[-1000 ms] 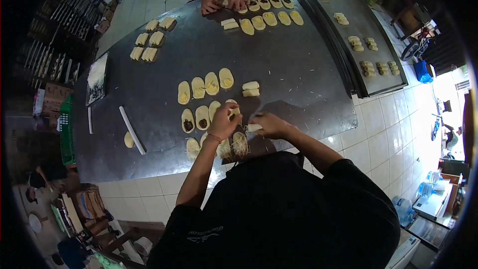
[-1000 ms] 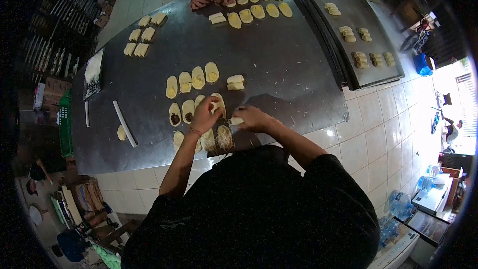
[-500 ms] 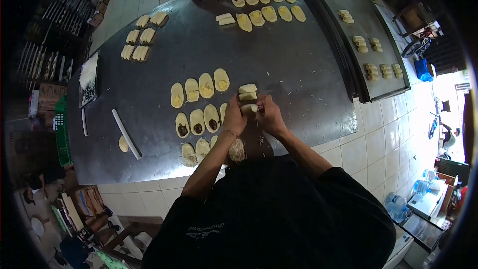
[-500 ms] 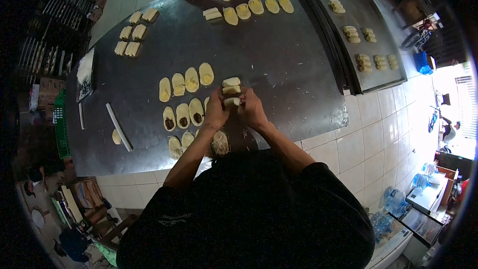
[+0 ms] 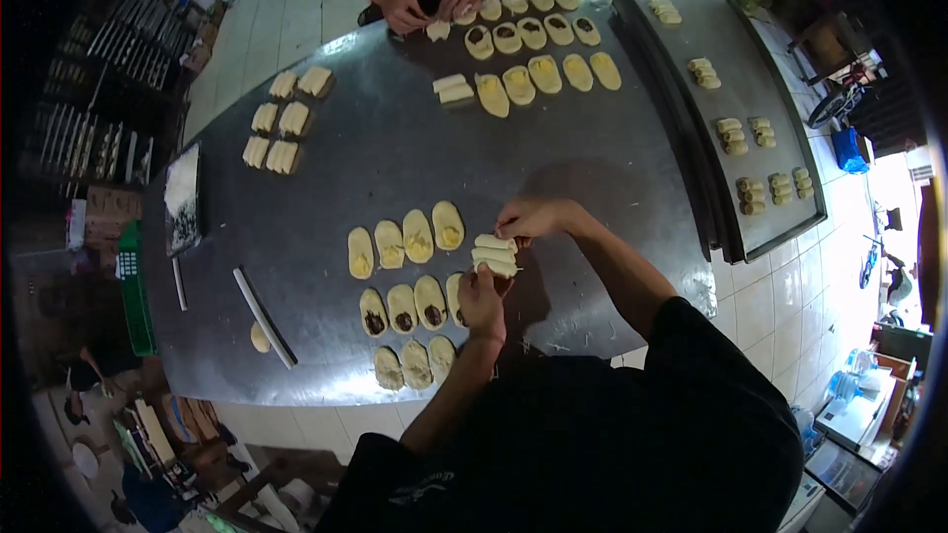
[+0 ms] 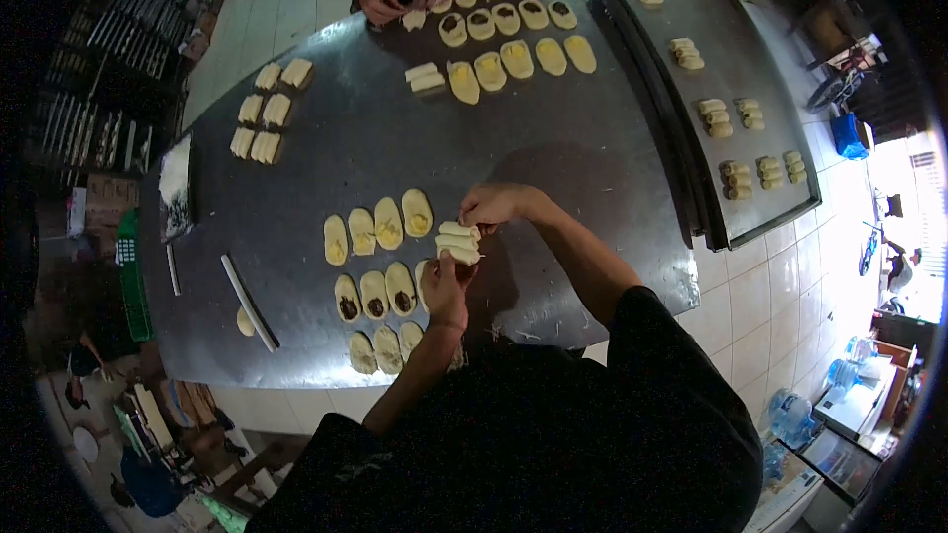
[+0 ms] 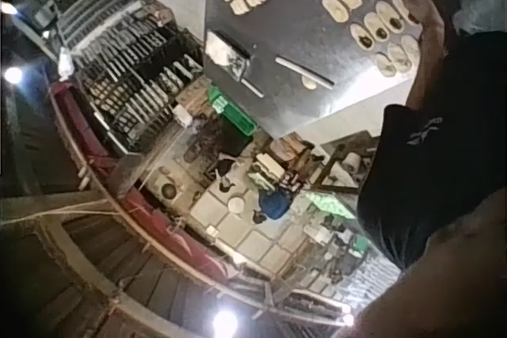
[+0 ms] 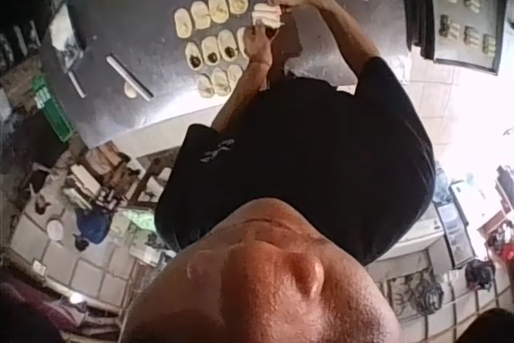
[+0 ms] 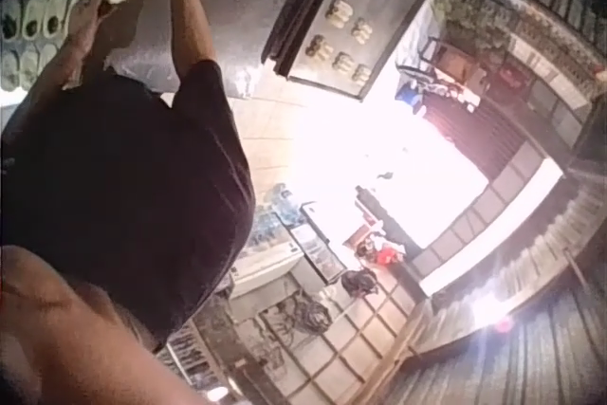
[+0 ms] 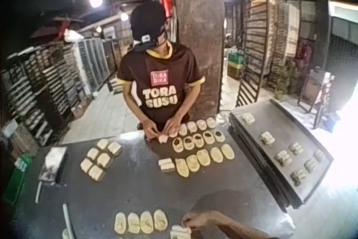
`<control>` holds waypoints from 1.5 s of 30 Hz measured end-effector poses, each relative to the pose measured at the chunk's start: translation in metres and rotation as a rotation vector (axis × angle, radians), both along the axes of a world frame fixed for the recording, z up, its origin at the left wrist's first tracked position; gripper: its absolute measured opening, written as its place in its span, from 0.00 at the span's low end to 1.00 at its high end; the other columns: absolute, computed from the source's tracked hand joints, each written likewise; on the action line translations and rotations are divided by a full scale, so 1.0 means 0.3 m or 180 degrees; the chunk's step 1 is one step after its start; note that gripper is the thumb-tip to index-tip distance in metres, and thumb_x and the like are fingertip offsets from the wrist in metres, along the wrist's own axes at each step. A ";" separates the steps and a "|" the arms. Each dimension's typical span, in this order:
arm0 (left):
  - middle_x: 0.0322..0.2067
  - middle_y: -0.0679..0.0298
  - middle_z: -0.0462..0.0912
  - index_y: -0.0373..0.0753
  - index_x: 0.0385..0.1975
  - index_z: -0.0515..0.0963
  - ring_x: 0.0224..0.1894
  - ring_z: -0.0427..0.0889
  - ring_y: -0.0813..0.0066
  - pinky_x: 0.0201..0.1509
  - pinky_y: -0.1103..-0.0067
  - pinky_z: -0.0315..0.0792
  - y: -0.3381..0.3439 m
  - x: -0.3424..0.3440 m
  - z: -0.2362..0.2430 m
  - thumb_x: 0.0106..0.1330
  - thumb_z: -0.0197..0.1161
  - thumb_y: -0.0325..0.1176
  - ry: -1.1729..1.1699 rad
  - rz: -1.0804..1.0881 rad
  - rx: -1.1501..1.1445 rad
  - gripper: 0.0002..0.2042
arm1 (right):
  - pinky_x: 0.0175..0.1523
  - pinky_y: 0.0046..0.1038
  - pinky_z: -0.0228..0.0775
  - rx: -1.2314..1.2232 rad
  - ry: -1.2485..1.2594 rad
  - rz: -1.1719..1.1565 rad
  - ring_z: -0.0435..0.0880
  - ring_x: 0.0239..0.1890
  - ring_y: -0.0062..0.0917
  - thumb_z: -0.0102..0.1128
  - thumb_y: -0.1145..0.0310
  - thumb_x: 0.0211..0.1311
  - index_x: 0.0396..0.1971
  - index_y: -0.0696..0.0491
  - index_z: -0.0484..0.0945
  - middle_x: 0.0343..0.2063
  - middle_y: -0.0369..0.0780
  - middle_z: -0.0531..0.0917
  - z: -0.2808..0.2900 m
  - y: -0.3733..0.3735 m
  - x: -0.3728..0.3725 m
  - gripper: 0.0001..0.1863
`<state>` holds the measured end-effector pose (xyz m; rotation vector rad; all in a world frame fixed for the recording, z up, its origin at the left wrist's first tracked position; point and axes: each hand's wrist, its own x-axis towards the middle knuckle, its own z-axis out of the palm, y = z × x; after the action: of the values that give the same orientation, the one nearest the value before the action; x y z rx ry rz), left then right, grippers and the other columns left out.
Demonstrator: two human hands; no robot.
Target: Shaping pieces of dough with filling and placing them onto a baking tray.
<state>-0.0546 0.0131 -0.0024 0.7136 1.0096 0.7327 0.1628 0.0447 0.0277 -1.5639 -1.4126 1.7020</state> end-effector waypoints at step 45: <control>0.40 0.65 0.78 0.35 0.42 0.75 0.43 0.74 0.76 0.48 0.78 0.70 -0.211 1.117 0.369 0.71 0.51 0.39 0.0743 -0.2881 0.1787 0.13 | 0.38 0.23 0.72 0.1506 0.1215 -0.3972 0.77 0.30 0.18 0.64 0.68 0.57 0.37 0.57 0.71 0.27 0.35 0.77 0.088 -0.838 0.587 0.13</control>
<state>0.2806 -0.0503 0.1084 1.6288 0.5652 0.1138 0.3391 -0.2068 0.0541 -1.2582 -0.3596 0.7407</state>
